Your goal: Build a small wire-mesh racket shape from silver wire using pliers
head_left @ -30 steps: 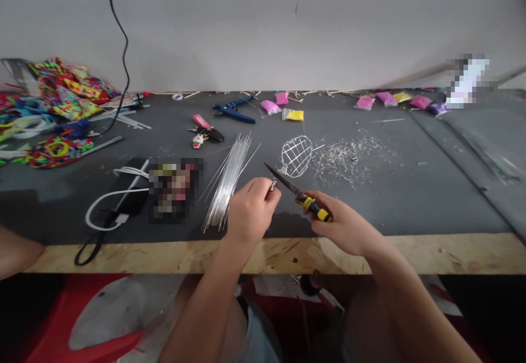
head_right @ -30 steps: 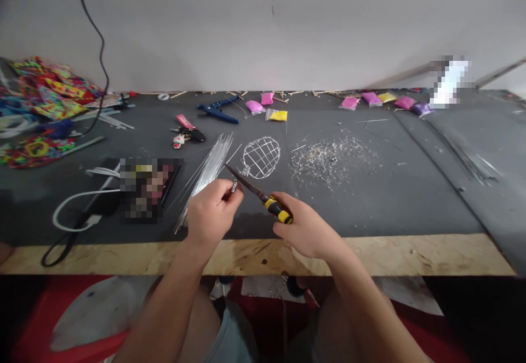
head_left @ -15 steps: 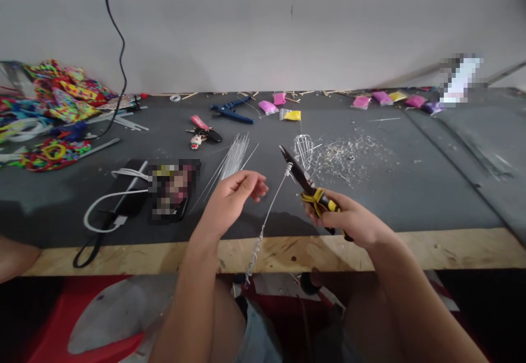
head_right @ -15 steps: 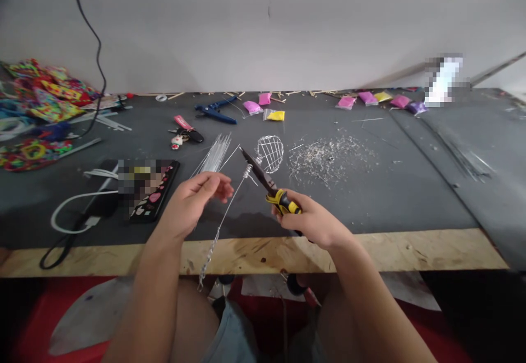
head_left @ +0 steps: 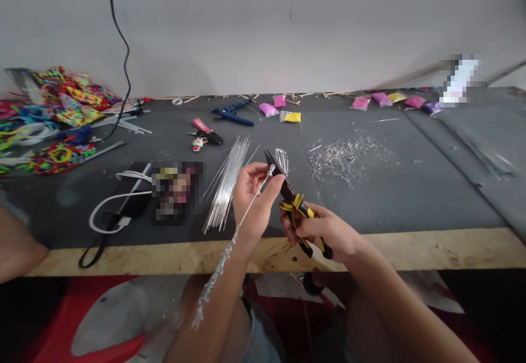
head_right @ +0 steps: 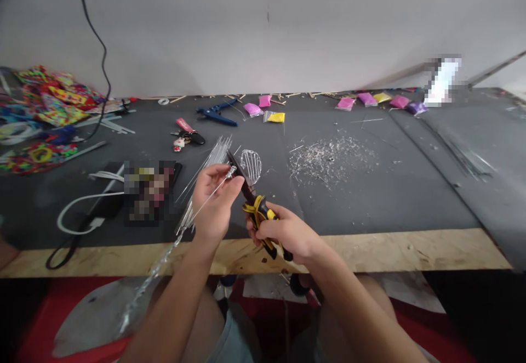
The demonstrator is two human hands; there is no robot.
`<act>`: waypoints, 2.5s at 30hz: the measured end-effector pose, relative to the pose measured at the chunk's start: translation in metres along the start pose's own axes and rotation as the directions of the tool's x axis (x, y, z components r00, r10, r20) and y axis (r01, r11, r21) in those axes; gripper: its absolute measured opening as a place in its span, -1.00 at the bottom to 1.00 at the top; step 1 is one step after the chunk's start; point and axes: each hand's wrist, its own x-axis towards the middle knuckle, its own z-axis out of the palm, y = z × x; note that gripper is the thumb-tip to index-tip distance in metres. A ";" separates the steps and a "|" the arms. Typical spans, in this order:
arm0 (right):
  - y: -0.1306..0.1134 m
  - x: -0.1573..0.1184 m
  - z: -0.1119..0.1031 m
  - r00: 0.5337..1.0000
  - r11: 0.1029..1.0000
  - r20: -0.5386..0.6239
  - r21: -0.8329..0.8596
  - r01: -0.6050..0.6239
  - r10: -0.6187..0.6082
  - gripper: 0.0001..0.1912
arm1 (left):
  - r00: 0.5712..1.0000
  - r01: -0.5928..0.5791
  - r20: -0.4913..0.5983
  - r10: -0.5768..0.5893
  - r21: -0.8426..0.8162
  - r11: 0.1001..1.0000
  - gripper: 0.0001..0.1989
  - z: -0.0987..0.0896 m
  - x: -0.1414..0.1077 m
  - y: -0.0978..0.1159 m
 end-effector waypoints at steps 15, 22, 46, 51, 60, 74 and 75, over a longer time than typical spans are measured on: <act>0.005 -0.002 -0.011 0.995 0.993 0.059 0.088 -0.082 0.077 -0.77 | 0.800 -0.600 0.327 0.503 0.477 0.642 -0.75 -0.034 0.006 -0.003; 0.006 -0.009 -0.026 0.988 0.988 0.073 -0.083 -0.134 0.140 -0.73 | 0.702 -0.711 0.493 0.514 0.433 0.555 -0.70 -0.050 0.000 -0.009; -0.009 -0.021 -0.048 0.999 0.586 0.036 -0.809 0.038 -0.016 -0.48 | 0.589 0.538 0.603 -0.538 0.203 0.818 -0.89 -0.062 -0.002 0.002; -0.009 -0.021 -0.046 1.000 0.524 0.016 -0.852 0.025 -0.021 -0.52 | 0.609 0.414 0.578 -0.543 0.351 0.840 -0.88 -0.062 0.003 0.005; -0.008 -0.017 -0.036 0.994 0.515 -0.090 -0.856 -0.044 -0.065 -0.62 | 0.772 0.155 0.424 -0.473 0.596 0.787 -0.87 -0.052 0.007 0.012; -0.011 -0.019 -0.034 0.981 0.690 -0.166 -0.722 -0.054 -0.098 -0.53 | 0.742 0.400 0.483 -0.464 0.235 0.886 -0.80 -0.042 0.013 0.024; -0.013 -0.021 -0.037 0.987 0.723 -0.141 -0.689 -0.043 -0.075 -0.54 | 0.704 0.478 0.537 -0.465 0.125 0.869 -0.80 -0.044 0.014 0.023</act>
